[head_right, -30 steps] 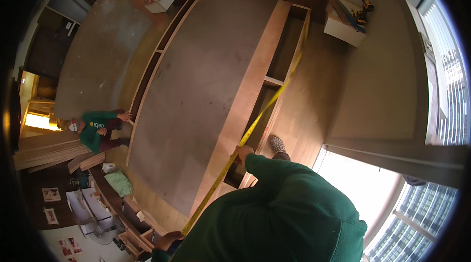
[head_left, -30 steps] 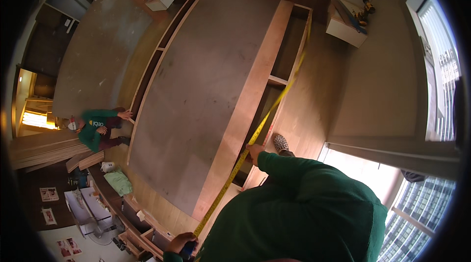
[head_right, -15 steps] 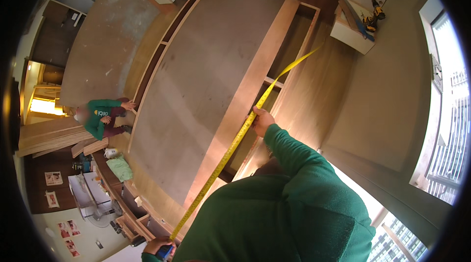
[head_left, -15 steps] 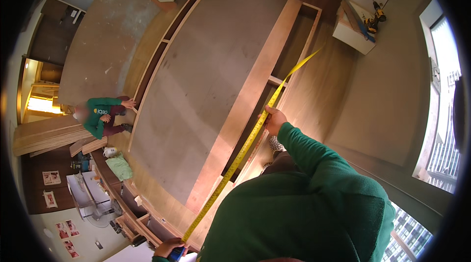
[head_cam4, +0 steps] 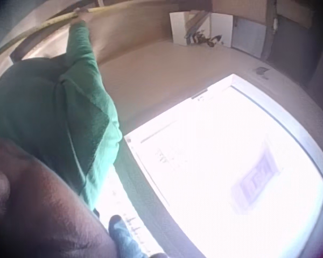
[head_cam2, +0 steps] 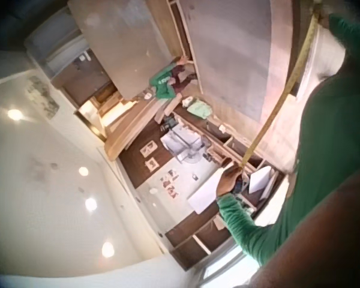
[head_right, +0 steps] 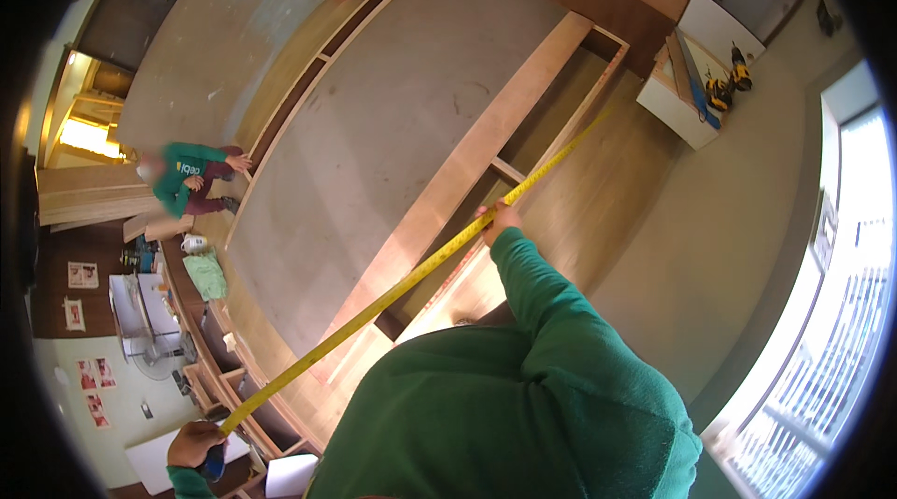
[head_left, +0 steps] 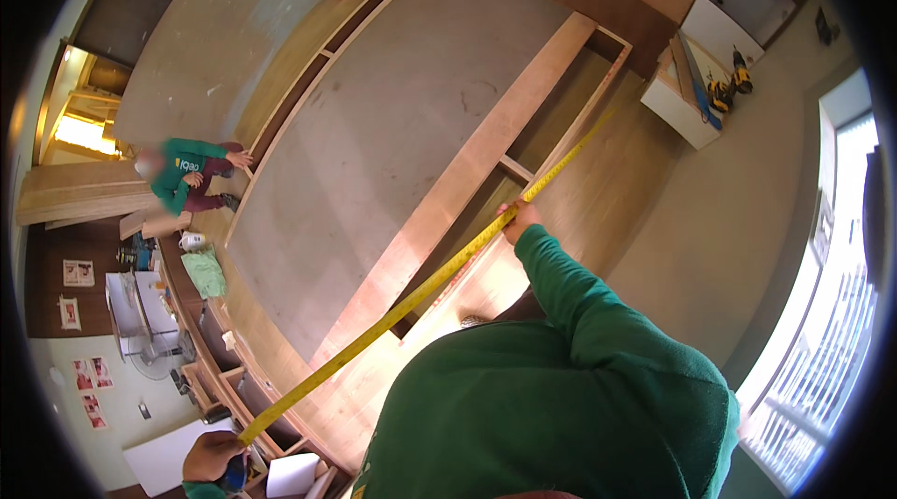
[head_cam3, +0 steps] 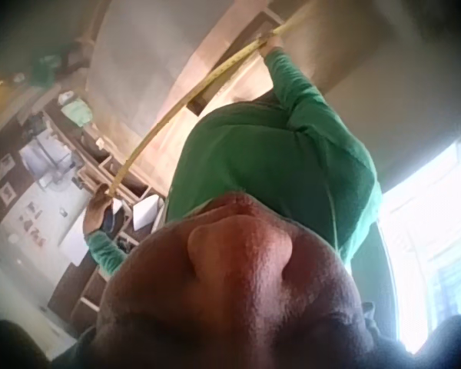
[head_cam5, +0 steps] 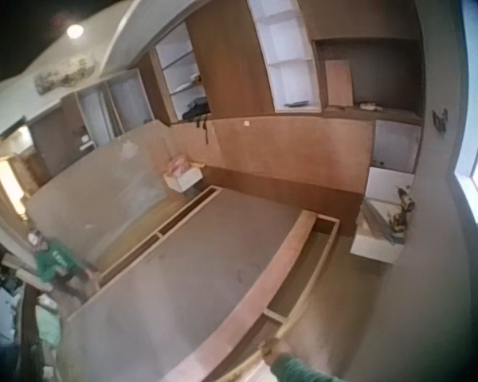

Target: The person uses a tape measure to determine the dimensions of a large wooden bed frame and several boards. They pull the tape measure across the interior and exterior of the frame and then pick up a long board to move it.

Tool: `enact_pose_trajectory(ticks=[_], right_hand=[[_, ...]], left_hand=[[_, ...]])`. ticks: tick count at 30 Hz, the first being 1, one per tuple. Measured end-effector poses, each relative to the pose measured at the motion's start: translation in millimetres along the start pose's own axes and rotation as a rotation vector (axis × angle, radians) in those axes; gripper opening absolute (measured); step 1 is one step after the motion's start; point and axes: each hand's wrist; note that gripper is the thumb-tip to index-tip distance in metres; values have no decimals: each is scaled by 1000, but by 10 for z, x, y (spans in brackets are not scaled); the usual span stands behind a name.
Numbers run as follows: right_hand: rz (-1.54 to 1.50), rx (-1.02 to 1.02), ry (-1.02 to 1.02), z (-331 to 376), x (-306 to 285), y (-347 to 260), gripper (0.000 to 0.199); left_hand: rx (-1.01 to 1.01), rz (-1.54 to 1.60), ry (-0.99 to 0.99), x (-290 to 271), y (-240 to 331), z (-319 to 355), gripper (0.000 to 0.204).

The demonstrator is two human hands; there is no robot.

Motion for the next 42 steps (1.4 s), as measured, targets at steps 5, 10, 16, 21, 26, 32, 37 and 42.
enact_pose_trajectory(ticks=[5,10,16,21,26,32,37,42], right_hand=[[-68,-16,-93,-906,-190,-845,22],[131,14,-88,-1396,-354,-1686,30],[241,212,-96,-1053,-219,-1503,31],[255,215,-145,-869,-47,-1265,31],[413,202,-163,-505,429,-1248,31],[424,126,-201,-293,1023,-1106,32],[393,40,-271,-403,1241,-1341,30],[412,-119,-232,-651,1602,-1884,28]], left_hand=[[-66,-227,-18,-78,-105,158,18],[-109,-290,62,34,328,256,18],[-193,-81,59,303,539,122,20],[-87,-247,66,517,766,-210,23],[204,-163,56,705,1289,-542,20],[498,-94,60,1070,1870,-1087,22],[563,-105,-46,1551,1995,-1593,29],[460,-9,-223,1827,1758,-1867,33]])
Point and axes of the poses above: each hand's wrist, its own z-axis away from the middle knuckle, its own x-axis out of the palm, y = z × x, and after that the axes turned 12 degrees about -x, right-handed
